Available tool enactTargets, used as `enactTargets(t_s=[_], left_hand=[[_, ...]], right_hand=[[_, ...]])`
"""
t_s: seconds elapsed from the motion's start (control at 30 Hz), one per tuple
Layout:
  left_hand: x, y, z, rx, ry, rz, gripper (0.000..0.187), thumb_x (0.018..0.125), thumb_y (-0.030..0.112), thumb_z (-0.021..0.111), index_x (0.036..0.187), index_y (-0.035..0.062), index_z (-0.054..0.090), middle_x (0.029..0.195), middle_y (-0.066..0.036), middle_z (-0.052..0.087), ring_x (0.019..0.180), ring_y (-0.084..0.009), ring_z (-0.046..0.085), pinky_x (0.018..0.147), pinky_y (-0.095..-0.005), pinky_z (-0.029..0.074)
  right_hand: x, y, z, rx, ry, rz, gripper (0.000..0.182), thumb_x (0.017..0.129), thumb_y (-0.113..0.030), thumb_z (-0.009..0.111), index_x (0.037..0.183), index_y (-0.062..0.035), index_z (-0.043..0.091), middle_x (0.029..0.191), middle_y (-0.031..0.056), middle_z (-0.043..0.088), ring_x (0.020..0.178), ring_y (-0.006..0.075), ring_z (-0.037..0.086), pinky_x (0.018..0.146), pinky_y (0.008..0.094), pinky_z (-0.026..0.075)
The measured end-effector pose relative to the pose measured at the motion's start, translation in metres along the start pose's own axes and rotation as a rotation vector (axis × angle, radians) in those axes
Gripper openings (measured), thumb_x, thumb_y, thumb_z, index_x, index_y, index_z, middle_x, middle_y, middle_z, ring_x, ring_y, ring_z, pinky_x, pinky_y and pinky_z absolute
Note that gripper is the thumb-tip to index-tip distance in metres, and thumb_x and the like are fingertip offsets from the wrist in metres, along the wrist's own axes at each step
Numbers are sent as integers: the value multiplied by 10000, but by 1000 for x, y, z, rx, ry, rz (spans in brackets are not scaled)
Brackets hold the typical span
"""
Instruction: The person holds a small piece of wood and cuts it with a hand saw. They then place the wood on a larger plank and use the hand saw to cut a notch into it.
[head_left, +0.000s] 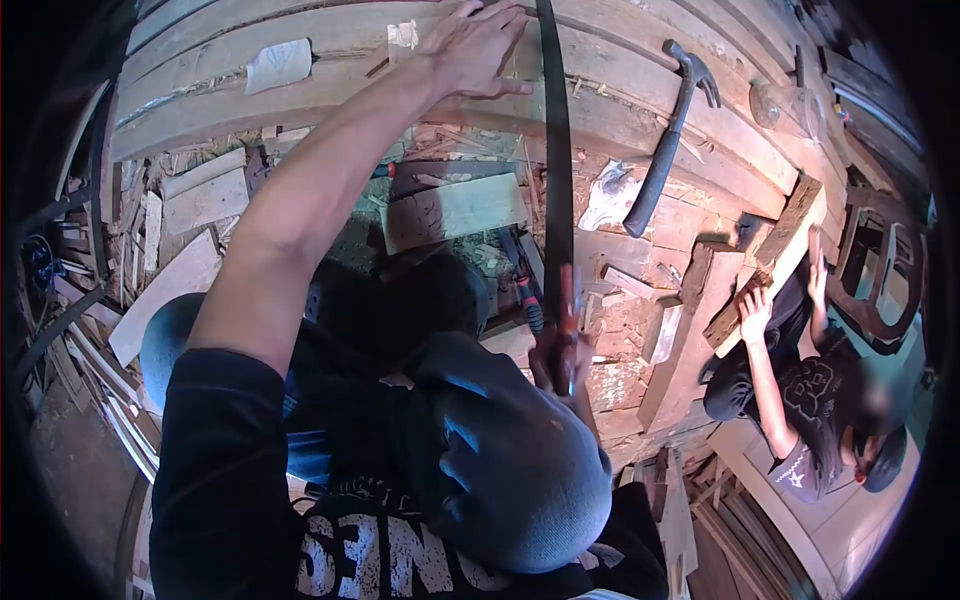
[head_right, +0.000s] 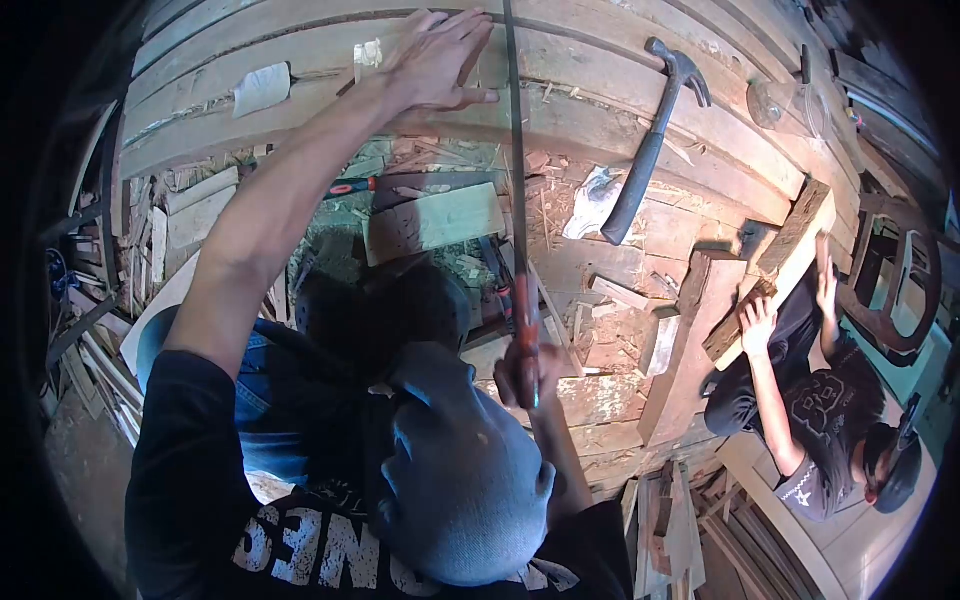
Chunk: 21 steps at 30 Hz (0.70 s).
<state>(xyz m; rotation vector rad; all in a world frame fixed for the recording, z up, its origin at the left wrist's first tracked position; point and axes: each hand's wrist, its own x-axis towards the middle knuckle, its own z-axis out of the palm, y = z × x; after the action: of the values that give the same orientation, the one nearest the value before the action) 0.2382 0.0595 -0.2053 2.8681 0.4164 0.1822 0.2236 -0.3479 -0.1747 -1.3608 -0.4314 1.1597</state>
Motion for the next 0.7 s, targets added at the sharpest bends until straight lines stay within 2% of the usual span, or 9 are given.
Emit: enactTargets(t_s=[0.1,0.2,0.33,0.4,0.5,0.53,0.57,0.67,0.7], left_hand=[[5,4,-26,-29,-95,-69,850,648,510,730,1204,-76,463,1272,-218,481,1248,-314,410,1016,-460,320],[0,4,-20,-79,-124,-10,852,642,488,734,1227,-67,457,1302,-217,470,1245,-305,421,1002,-454,335],[-5,8,-8,46,-74,-11,897,651,481,727,1289,-70,420,1371,-209,431,1297,-298,383,1046,-433,307],[-2,9,-7,71,-112,-28,912,657,484,723,1307,-71,406,1391,-206,416,1314,-294,367,1064,-426,293],[-1,-3,-8,15,-140,31,938,665,509,706,1324,-76,387,1426,-198,369,1358,-278,308,1089,-437,256],[0,-3,-5,28,-137,29,938,665,509,706,1324,-76,387,1426,-198,369,1358,-278,308,1089,-437,256],[-1,-2,-4,48,-115,4,932,710,553,662,1354,-53,368,1439,-182,356,1360,-263,308,1105,-417,241],[-1,10,4,120,-78,-46,941,751,596,625,1393,-25,331,1469,-166,315,1368,-251,294,1130,-405,208],[0,8,1,134,-94,-40,948,750,608,620,1394,-23,328,1473,-165,308,1371,-251,289,1134,-407,202]], right_hand=[[-55,-1,33,233,-84,237,290,834,-243,618,709,5,531,597,127,542,428,169,508,411,315,418],[-122,-30,90,101,-474,326,324,845,-292,594,685,-25,505,551,97,507,393,162,471,372,310,383],[-25,11,0,528,11,289,371,859,-358,562,652,-63,471,489,57,459,347,152,421,320,302,335],[35,-2,22,-403,9,-214,308,871,-162,571,582,-81,503,502,8,499,405,129,501,359,308,374],[-7,40,1,561,-53,101,155,887,-211,534,961,-77,554,595,54,563,333,130,393,288,283,315],[-22,50,-3,1012,34,228,268,883,-204,530,1122,-84,520,630,74,581,330,124,372,274,265,298],[-20,8,13,1062,189,314,473,872,-185,515,1312,-160,343,691,100,597,328,118,363,263,240,272],[13,40,-11,819,-241,38,198,868,-216,529,854,-30,596,540,82,540,349,111,429,259,231,279],[33,18,4,392,-141,-22,251,865,-251,541,750,-32,583,513,60,521,371,102,448,285,222,297]])
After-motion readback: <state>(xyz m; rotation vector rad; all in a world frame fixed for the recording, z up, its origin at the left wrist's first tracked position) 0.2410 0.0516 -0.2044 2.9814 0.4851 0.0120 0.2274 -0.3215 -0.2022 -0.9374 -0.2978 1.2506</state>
